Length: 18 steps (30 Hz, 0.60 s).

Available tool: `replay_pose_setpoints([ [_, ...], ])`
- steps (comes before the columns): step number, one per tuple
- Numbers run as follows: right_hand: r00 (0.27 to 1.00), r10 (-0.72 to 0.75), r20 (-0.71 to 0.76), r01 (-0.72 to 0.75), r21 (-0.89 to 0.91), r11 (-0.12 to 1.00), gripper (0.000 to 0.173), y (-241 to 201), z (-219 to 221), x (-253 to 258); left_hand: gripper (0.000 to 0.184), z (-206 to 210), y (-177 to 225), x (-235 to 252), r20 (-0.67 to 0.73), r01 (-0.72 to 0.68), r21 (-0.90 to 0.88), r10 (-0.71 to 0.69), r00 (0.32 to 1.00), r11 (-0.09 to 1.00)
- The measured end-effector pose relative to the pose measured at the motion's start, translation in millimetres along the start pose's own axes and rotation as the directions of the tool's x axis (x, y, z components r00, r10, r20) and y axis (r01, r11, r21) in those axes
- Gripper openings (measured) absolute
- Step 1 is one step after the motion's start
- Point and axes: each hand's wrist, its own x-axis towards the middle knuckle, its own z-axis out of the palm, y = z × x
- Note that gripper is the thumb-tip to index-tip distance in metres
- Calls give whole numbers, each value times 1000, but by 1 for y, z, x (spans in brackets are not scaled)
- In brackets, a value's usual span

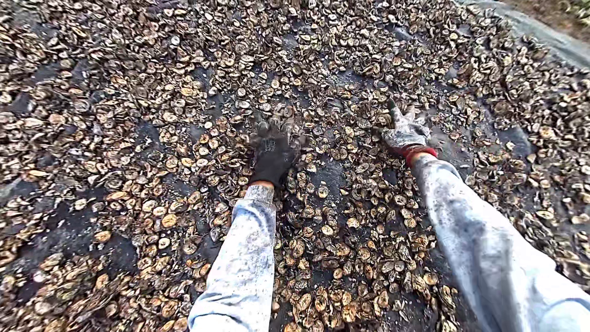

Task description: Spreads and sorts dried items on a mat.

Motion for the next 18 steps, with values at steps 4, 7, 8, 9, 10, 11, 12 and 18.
replay_pose_setpoints([
  [4, 998, -54, 30, 54, 8, 998, 43, 4, -16, -19, 37, -35, -10, 12, -93, -116, -216, 98, 991, 969],
  [7, 995, 96, -26, -93, 107, 990, 44, -8, -49, -46, 41, -60, -4, 15, -253, -224, -316, 146, 956, 922],
  [8, 997, 73, -17, -71, 100, 992, 49, -12, -50, -55, 48, -60, 4, 17, -229, -245, -308, 179, 957, 919],
  [9, 1000, 2, 13, -3, 68, 998, 54, -18, -43, -66, 57, -55, 13, 21, -184, -250, -277, 205, 961, 928],
  [10, 994, -104, 36, 102, 38, 994, 56, -25, -28, -79, 66, -46, 25, 28, -137, -237, -223, 211, 968, 945],
  [11, 975, -216, 60, 215, 17, 976, 63, -31, -7, -97, 75, -37, 38, 35, -71, -211, -161, 202, 977, 964],
  [12, 942, -327, 80, 328, -4, 945, 77, -30, 18, -117, 80, -26, 53, 43, -15, -195, -133, 195, 981, 972],
  [18, 900, -435, 2, 434, 64, 898, 54, 28, 39, -170, 47, -6, 92, 57, 187, -303, -150, 327, 926, 941],
])
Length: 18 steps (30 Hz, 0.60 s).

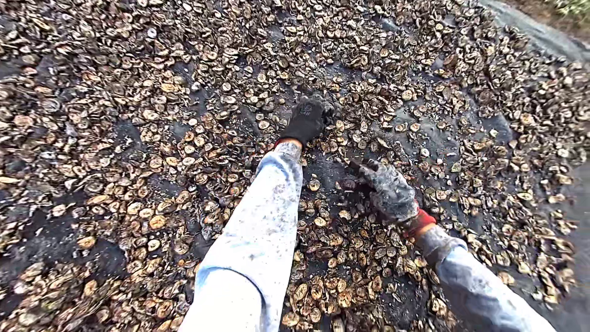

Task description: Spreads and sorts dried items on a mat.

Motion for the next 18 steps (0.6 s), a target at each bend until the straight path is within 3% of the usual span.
replay_pose_setpoints([
  [2, 968, 249, 40, -252, 189, 949, 50, 5, -41, -7, 45, -4, 12, -17, -53, 21, -38, -23, 998, 999],
  [3, 929, 371, 8, -358, 281, 890, 40, 7, -57, -8, 44, -11, 18, -26, -95, 50, -58, -55, 994, 997],
  [5, 841, 541, -17, -484, 421, 767, 36, 16, -81, 2, 39, -16, 28, -40, -157, 63, -60, -72, 985, 996],
  [6, 813, 582, 6, -510, 490, 707, 42, 23, -91, 16, 40, -11, 28, -45, -174, 39, -36, -45, 984, 999],
  [8, 824, 566, 20, -444, 644, 623, 47, 37, -107, 32, 49, 6, 28, -54, -129, -93, 34, 97, 987, 995],
  [9, 832, 555, -8, -405, 675, 617, 51, 42, -115, 35, 58, 17, 29, -57, -56, -141, 93, 147, 988, 986],
  [11, 803, 589, -85, -422, 618, 664, 50, 51, -130, 32, 50, 38, 35, -66, 5, -197, 160, 199, 980, 967],
  [13, 749, 646, -147, -453, 597, 662, 41, 59, -139, 33, 44, 30, 46, -72, 35, -152, 69, 150, 988, 986],
  [16, 689, 708, -156, -499, 607, 619, 41, 66, -156, 37, 61, 7, 52, -70, -76, -107, -165, 95, 993, 981],
  [18, 715, 689, -122, -472, 642, 604, 39, 77, -166, 37, 67, -11, 56, -66, -180, -148, -240, 105, 978, 960],
])
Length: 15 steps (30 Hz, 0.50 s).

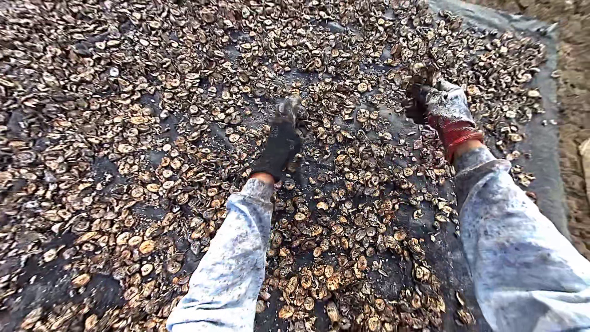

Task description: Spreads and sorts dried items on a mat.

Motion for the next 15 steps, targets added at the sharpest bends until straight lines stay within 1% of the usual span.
replay_pose_setpoints([
  [1, 999, -19, 34, 19, 1, 1000, 37, 3, -6, 3, 60, -7, 2, 2, -34, -28, -15, 27, 999, 1000],
  [2, 999, -36, 35, 36, -26, 999, 35, 4, -10, 3, 50, -15, 4, 4, -76, -60, -16, 59, 995, 998],
  [3, 999, -45, 3, 45, -97, 994, 35, 5, -12, -1, 43, -23, 6, 6, -114, -69, -3, 69, 991, 998],
  [4, 998, -58, -27, 51, -229, 972, 34, 6, -15, -8, 40, -31, 11, 6, -150, -54, 12, 55, 987, 998],
  [5, 996, -83, -42, 61, -375, 925, 34, 8, -17, -20, 40, -36, 16, 5, -183, -15, 10, 17, 983, 1000],
  [6, 994, -111, -3, 96, -477, 874, 40, 13, -18, -36, 40, -40, 20, 4, -221, 31, -7, -32, 975, 999],
  [7, 986, -150, 71, 165, -534, 829, 49, 21, -13, -60, 40, -43, 21, 4, -259, 64, -24, -68, 964, 998],
  [8, 960, -201, 195, 276, -550, 788, 63, 35, -4, -91, 41, -46, 21, 4, -301, 72, -37, -80, 950, 997],
  [9, 900, -263, 347, 420, -534, 733, 81, 54, 9, -127, 42, -48, 20, 3, -342, 63, -48, -75, 937, 997],
  [10, 806, -318, 500, 561, -470, 682, 95, 78, 24, -167, 45, -49, 17, 4, -365, 45, -32, -53, 929, 998],
  [11, 686, -386, 617, 681, -357, 640, 98, 103, 38, -210, 48, -50, 14, 4, -347, 29, 7, -25, 938, 1000],
  [12, 573, -437, 693, 753, -234, 615, 92, 125, 46, -253, 48, -51, 10, 3, -285, 27, 68, -6, 958, 997],
  [13, 492, -475, 730, 776, -120, 620, 81, 147, 49, -290, 46, -52, 4, 1, -191, 20, 127, 5, 982, 992],
  [14, 452, -484, 750, 777, -63, 627, 64, 167, 46, -317, 46, -53, -3, 1, -58, 15, 172, -5, 998, 985],
  [15, 456, -473, 754, 750, -40, 660, 50, 184, 36, -331, 47, -51, -9, 2, 76, 2, 213, -18, 997, 977],
])
